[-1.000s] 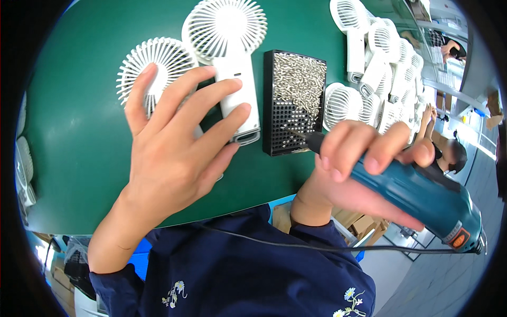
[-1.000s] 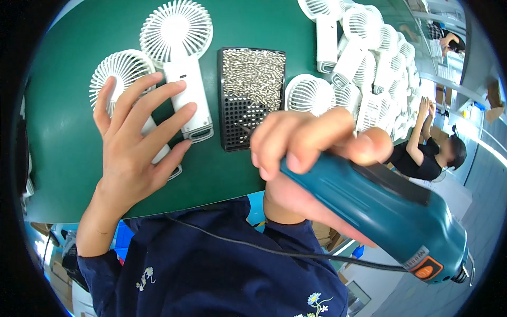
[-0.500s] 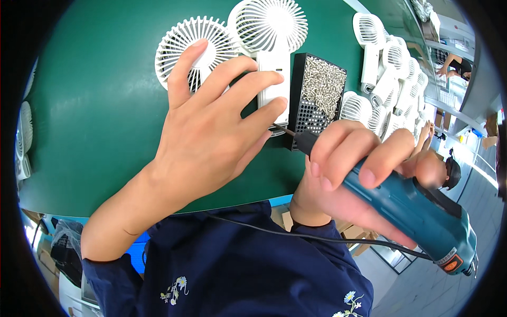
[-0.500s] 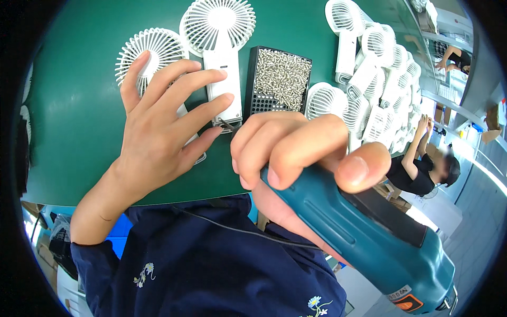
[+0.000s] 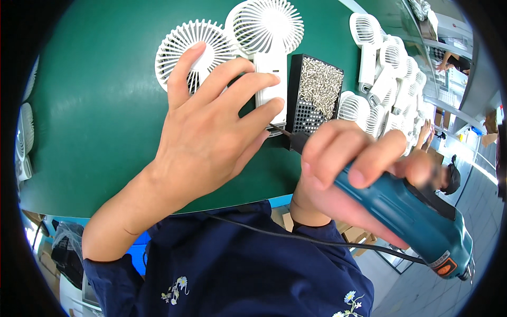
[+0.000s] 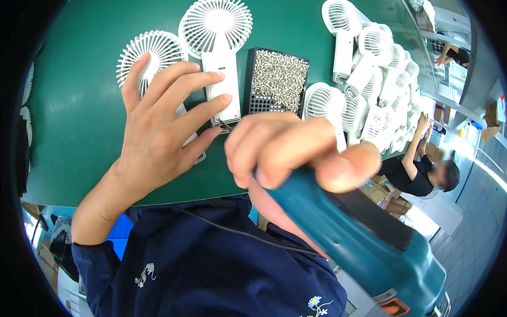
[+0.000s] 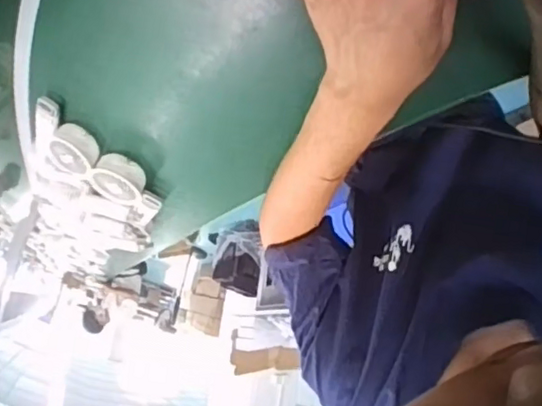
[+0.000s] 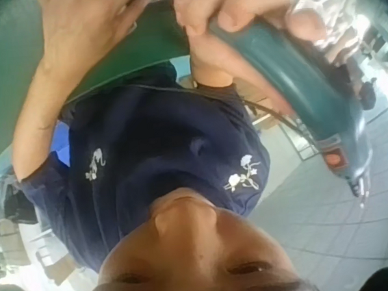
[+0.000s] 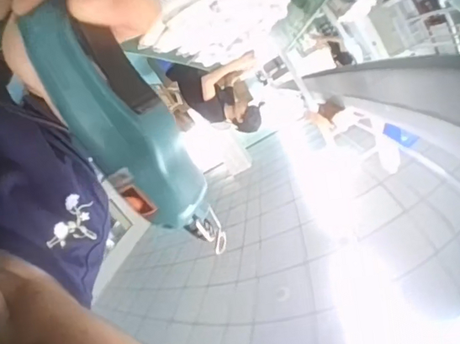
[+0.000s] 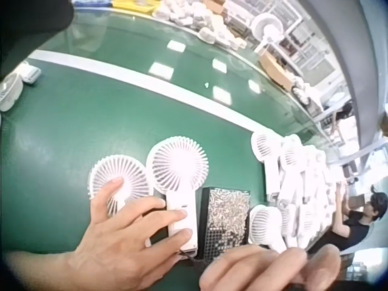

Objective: Assembling portable handheld fans using an electric screwdriver.

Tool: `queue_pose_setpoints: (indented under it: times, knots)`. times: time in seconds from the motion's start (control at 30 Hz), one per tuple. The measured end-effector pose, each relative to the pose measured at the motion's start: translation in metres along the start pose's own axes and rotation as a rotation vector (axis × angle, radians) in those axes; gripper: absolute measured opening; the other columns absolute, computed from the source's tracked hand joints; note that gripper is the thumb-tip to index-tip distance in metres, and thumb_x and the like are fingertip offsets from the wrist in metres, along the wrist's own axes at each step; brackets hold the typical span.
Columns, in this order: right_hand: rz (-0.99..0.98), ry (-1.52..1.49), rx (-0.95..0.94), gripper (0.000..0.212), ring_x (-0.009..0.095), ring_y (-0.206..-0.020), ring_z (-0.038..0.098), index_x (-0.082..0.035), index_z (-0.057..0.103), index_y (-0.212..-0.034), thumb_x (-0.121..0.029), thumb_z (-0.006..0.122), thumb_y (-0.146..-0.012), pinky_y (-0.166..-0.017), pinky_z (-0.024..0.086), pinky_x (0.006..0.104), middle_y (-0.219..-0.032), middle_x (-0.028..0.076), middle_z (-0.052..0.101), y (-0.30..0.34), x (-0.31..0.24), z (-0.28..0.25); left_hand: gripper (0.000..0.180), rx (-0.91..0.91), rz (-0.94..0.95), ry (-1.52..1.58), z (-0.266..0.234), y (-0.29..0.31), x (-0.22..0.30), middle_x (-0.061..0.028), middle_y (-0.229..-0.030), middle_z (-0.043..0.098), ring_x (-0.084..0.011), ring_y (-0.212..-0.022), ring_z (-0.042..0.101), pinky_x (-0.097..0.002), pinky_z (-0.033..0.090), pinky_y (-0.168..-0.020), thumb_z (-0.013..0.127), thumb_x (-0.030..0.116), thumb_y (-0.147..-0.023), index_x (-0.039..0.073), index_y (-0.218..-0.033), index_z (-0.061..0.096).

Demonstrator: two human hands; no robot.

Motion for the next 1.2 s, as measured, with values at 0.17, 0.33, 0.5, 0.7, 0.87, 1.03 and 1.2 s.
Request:
queue_pose_setpoints:
  times: [0.17, 0.33, 0.5, 0.7, 0.87, 1.03, 1.2]
  knots:
    - [-0.079, 0.038, 0.041, 0.078, 0.016, -0.047, 0.048, -0.007, 0.045, -0.126, -0.074, 0.049, -0.086, -0.041, 0.035, 0.0312, -0.088, 0.006, 0.05, -0.006, -0.032, -0.028, 0.043, -0.007, 0.011, -0.003, 0.0, -0.001, 0.002, 0.0013, -0.12, 0.062, -0.0224, -0.115, 0.055, -0.0525, 0.018, -0.112, 0.08, 0.014, -0.063, 0.018, -0.105, 0.07]
    - [-0.092, -0.05, 0.246, 0.086, 0.022, -0.047, 0.05, -0.012, 0.04, -0.129, -0.082, 0.045, -0.08, -0.042, 0.04, 0.0348, -0.084, 0.01, 0.048, 0.026, -0.025, -0.063, 0.036, -0.024, 0.001, -0.03, 0.002, -0.002, 0.001, 0.0, -0.121, 0.062, -0.0227, -0.116, 0.055, -0.0506, 0.018, -0.112, 0.073, 0.009, -0.071, 0.017, -0.105, 0.069]
    - [-0.114, -0.065, 0.289, 0.086, 0.024, -0.05, 0.052, -0.011, 0.04, -0.13, -0.081, 0.047, -0.079, -0.043, 0.041, 0.036, -0.086, 0.011, 0.049, 0.029, -0.023, -0.064, 0.029, 0.036, 0.035, -0.09, 0.005, -0.004, 0.002, -0.0021, -0.117, 0.063, -0.0237, -0.115, 0.057, -0.0465, 0.018, -0.113, 0.063, 0.001, -0.074, 0.014, -0.1, 0.069]
    - [-0.109, -0.108, 0.232, 0.09, 0.025, -0.052, 0.053, -0.01, 0.039, -0.132, -0.082, 0.047, -0.079, -0.044, 0.042, 0.0361, -0.086, 0.013, 0.049, 0.028, -0.017, -0.069, 0.031, 0.031, 0.034, -0.105, 0.007, -0.006, 0.002, -0.002, -0.116, 0.063, -0.0235, -0.115, 0.057, -0.0456, 0.018, -0.113, 0.062, -0.003, -0.072, 0.013, -0.098, 0.07]
    - [-0.089, -0.113, 0.225, 0.092, 0.024, -0.051, 0.053, -0.009, 0.039, -0.132, -0.084, 0.047, -0.077, -0.043, 0.043, 0.0362, -0.086, 0.013, 0.05, 0.023, -0.018, -0.067, 0.033, 0.037, 0.034, -0.112, 0.004, -0.006, 0.003, -0.0018, -0.116, 0.063, -0.0236, -0.115, 0.057, -0.0451, 0.018, -0.113, 0.061, -0.004, -0.071, 0.013, -0.097, 0.07]
    - [-0.059, 0.034, 0.116, 0.089, 0.018, -0.047, 0.046, -0.009, 0.044, -0.125, -0.085, 0.04, -0.08, -0.04, 0.035, 0.0319, -0.085, 0.007, 0.047, 0.021, -0.017, -0.055, 0.033, 0.071, 0.058, -0.101, 0.007, -0.005, 0.001, -0.0014, -0.113, 0.064, -0.0221, -0.112, 0.058, -0.0438, 0.019, -0.113, 0.058, -0.005, -0.073, 0.014, -0.098, 0.07]
    - [-0.11, 0.074, 0.207, 0.086, 0.016, -0.046, 0.046, -0.01, 0.043, -0.126, -0.083, 0.039, -0.081, -0.04, 0.034, 0.0307, -0.084, 0.007, 0.047, 0.021, -0.024, -0.052, 0.032, 0.126, 0.054, -0.106, 0.009, -0.003, 0.001, -0.0001, -0.111, 0.065, -0.0208, -0.108, 0.06, -0.0435, 0.02, -0.112, 0.058, -0.004, -0.073, 0.015, -0.096, 0.069]
Point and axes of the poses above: each hand's wrist, its own y-axis away from the middle knuckle, its own z-axis out of the palm, x = y × z, the point moved 7 cm from there along -y, towards the middle knuckle
